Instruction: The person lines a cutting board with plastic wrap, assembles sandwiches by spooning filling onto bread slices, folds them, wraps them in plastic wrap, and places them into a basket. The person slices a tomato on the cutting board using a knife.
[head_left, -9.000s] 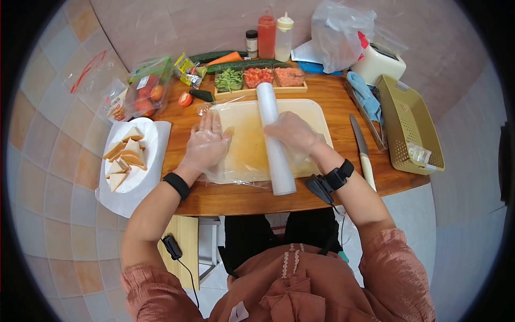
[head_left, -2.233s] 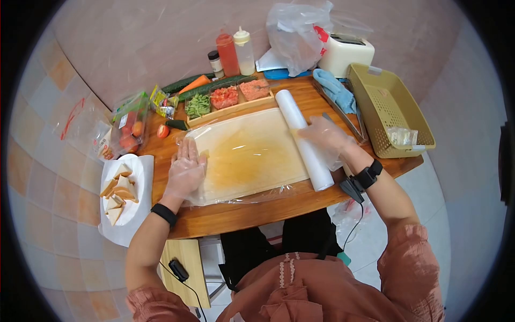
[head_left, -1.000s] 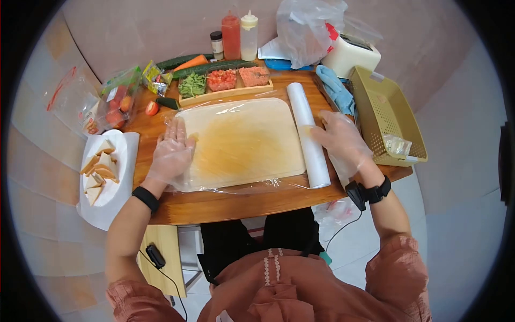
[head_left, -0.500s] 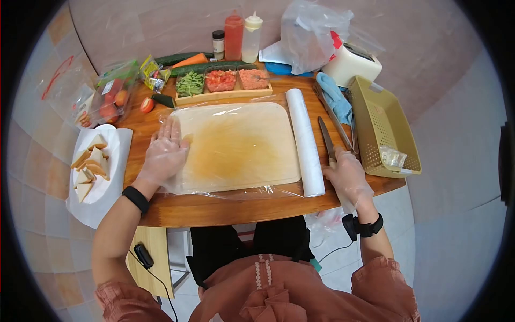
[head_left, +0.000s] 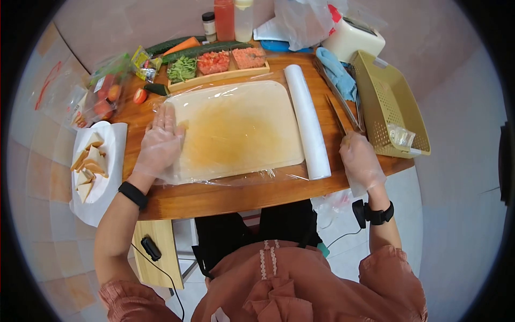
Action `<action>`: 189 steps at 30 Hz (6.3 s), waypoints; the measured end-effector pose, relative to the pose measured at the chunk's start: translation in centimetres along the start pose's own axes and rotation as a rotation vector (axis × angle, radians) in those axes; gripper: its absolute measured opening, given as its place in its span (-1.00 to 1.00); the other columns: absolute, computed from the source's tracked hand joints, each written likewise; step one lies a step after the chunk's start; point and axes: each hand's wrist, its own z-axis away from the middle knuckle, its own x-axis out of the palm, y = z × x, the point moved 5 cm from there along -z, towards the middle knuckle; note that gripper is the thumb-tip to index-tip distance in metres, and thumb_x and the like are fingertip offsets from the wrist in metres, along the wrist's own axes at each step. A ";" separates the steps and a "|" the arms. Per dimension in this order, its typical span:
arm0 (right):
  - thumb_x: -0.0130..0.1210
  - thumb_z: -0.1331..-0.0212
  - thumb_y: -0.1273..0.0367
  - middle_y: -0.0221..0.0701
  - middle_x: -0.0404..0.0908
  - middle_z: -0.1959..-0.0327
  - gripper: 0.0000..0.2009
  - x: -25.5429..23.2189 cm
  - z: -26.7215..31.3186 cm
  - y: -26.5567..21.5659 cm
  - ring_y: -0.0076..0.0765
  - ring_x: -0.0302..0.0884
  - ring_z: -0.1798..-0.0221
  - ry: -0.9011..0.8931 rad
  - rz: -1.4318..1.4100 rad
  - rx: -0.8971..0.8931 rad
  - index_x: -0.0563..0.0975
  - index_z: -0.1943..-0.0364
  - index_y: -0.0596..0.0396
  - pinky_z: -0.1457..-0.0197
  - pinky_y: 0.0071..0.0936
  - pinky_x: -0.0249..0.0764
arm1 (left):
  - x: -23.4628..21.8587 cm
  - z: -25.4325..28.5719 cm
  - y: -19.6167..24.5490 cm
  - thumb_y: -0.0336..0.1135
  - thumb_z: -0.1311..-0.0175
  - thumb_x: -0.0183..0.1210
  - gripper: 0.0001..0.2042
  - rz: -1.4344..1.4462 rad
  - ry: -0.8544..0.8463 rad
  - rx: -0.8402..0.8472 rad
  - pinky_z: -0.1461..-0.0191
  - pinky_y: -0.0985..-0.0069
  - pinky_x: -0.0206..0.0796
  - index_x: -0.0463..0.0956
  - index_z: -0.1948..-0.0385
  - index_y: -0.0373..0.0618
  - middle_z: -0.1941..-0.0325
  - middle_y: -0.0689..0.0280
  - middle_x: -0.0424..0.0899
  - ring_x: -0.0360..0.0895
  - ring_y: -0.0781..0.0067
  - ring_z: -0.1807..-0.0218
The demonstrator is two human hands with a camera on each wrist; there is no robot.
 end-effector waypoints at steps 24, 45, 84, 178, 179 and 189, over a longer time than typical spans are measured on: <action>0.13 -0.32 0.35 0.13 0.63 0.15 -0.55 1.0 0.8 0.1 0.21 0.60 0.05 0.063 0.190 0.010 0.46 -0.19 0.43 -0.06 -0.02 0.50 | -0.6 0.3 -0.2 -0.08 -0.55 -0.11 -0.42 -0.031 0.026 -0.021 -0.58 0.12 0.05 0.15 -0.51 -0.16 -0.59 -0.02 0.19 0.13 -0.02 -0.60; -0.09 -0.39 0.50 -0.10 0.61 0.05 -0.52 -1.4 1.8 -10.4 -0.20 0.57 0.09 -0.250 -0.225 0.014 0.34 -0.40 0.21 -0.11 -0.41 0.45 | -1.7 1.0 0.1 -0.04 -0.54 -0.14 -0.41 0.050 0.033 -0.084 -0.56 0.00 -0.01 0.16 -0.51 -0.12 -0.59 0.11 0.23 0.17 0.04 -0.58; -0.13 -0.49 0.35 -0.42 0.48 0.18 -0.45 4.8 -2.6 -13.5 -0.61 0.34 0.19 -0.584 -0.608 -0.081 0.18 -0.49 0.32 0.06 -0.64 0.36 | -2.9 1.2 -1.1 -0.06 -0.54 -0.11 -0.44 0.424 0.073 -0.042 -0.56 0.08 0.03 0.22 -0.47 -0.14 -0.56 0.04 0.25 0.22 0.03 -0.55; -0.08 -0.33 0.45 0.18 0.62 0.30 -0.64 0.1 -7.7 -11.5 0.34 0.60 0.20 -0.138 0.027 -0.249 0.39 -0.14 0.40 0.09 0.12 0.48 | -2.6 -12.4 16.6 -0.38 -0.32 0.03 -0.50 0.132 0.263 0.630 0.06 0.03 0.51 0.30 -0.30 -0.37 -0.09 0.05 0.61 0.59 -0.07 -0.11; -0.07 -0.32 0.46 0.18 0.61 0.30 -0.65 0.2 -7.7 -11.5 0.34 0.60 0.20 -0.146 0.027 -0.249 0.38 -0.13 0.40 0.09 0.12 0.49 | -2.5 -12.4 16.6 -0.38 -0.33 0.03 -0.48 0.109 0.285 0.641 0.05 0.03 0.51 0.28 -0.33 -0.39 -0.11 0.03 0.61 0.58 -0.11 -0.14; -0.03 -0.39 0.40 0.12 0.64 0.16 -0.58 0.9 -8.1 -11.3 0.27 0.60 0.06 -0.246 0.104 -0.160 0.38 -0.29 0.24 -0.01 0.07 0.45 | -3.2 -11.9 16.5 -0.17 -0.45 0.01 -0.47 0.054 0.104 0.597 -0.21 -0.07 0.38 0.32 -0.31 -0.40 -0.32 0.10 0.54 0.49 -0.13 -0.31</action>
